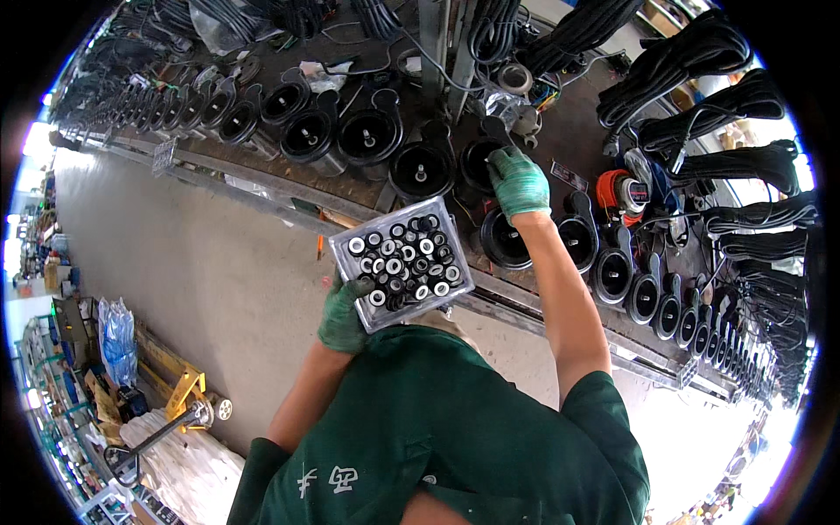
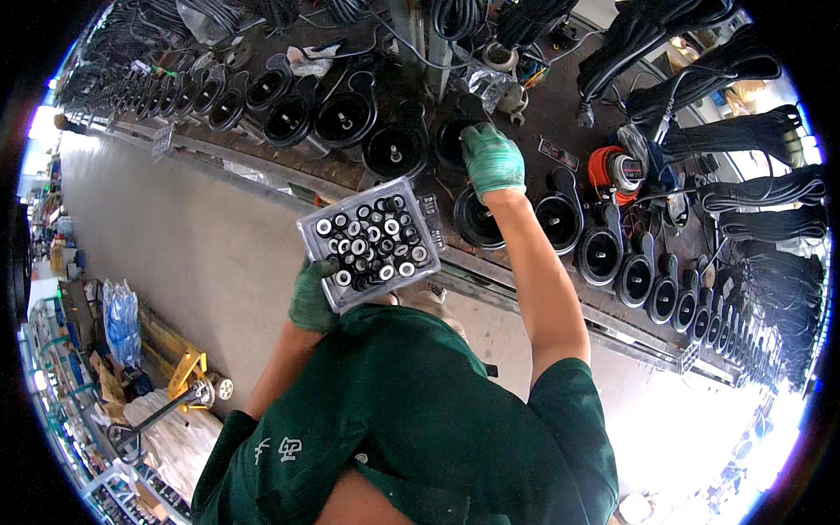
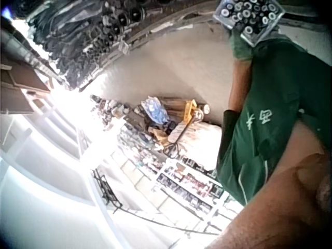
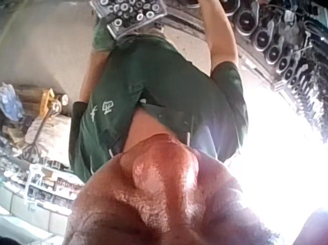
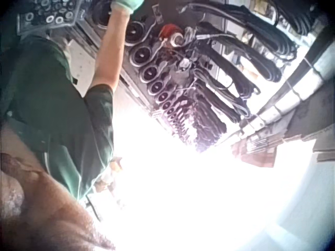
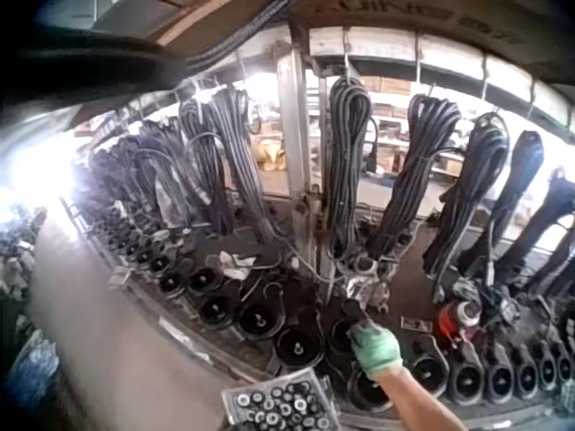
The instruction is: The person places small black and white circular components from a clear plastic container into the openings of a row of black electrical devices on a workbench. The person handles the components one by one, inserting them into the devices sequentially.
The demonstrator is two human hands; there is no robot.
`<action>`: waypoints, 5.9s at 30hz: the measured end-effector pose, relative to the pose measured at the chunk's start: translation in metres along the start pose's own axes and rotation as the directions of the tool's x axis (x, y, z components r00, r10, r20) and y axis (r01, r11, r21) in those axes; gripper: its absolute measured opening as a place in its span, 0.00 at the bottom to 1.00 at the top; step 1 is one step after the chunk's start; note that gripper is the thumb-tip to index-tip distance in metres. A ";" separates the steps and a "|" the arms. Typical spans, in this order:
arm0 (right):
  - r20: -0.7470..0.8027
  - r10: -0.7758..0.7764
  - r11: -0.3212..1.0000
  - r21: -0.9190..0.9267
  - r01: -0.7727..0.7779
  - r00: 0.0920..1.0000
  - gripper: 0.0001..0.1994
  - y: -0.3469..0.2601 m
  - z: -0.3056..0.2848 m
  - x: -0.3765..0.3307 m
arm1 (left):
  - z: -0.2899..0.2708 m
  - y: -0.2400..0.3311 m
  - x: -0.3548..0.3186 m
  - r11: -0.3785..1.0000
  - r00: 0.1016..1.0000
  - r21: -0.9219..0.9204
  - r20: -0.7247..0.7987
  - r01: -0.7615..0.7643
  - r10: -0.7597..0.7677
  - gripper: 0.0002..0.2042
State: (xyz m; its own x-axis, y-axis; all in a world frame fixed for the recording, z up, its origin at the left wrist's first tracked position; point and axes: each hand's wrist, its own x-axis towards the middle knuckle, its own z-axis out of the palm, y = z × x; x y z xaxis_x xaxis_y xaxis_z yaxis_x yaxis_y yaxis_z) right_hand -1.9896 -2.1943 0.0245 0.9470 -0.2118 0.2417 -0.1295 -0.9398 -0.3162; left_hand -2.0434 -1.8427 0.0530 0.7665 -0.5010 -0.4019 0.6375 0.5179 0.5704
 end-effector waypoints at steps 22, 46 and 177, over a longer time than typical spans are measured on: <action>0.390 -0.362 0.932 0.128 0.339 0.847 0.15 -0.168 -0.055 -0.074 | -0.026 -0.001 0.040 0.977 0.952 -0.097 0.261 0.190 -0.160 0.37; 0.205 0.253 0.899 0.311 -0.308 0.945 0.12 -0.031 -0.070 -0.100 | 0.015 -0.024 0.020 0.989 0.989 -0.104 0.116 0.105 -0.093 0.39; 0.053 -0.187 0.926 0.344 0.158 0.981 0.17 0.178 -0.248 -0.316 | 0.213 -0.294 -0.031 0.972 0.955 -0.035 0.200 0.231 -0.219 0.35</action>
State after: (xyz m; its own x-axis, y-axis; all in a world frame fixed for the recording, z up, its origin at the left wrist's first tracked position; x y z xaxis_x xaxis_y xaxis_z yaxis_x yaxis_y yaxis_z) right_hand -2.3848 -2.3609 0.1196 0.9687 -0.0174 0.2477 0.1311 -0.8114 -0.5696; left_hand -2.2709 -2.1273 0.0499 0.5769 -0.7303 -0.3658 0.7994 0.4127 0.4366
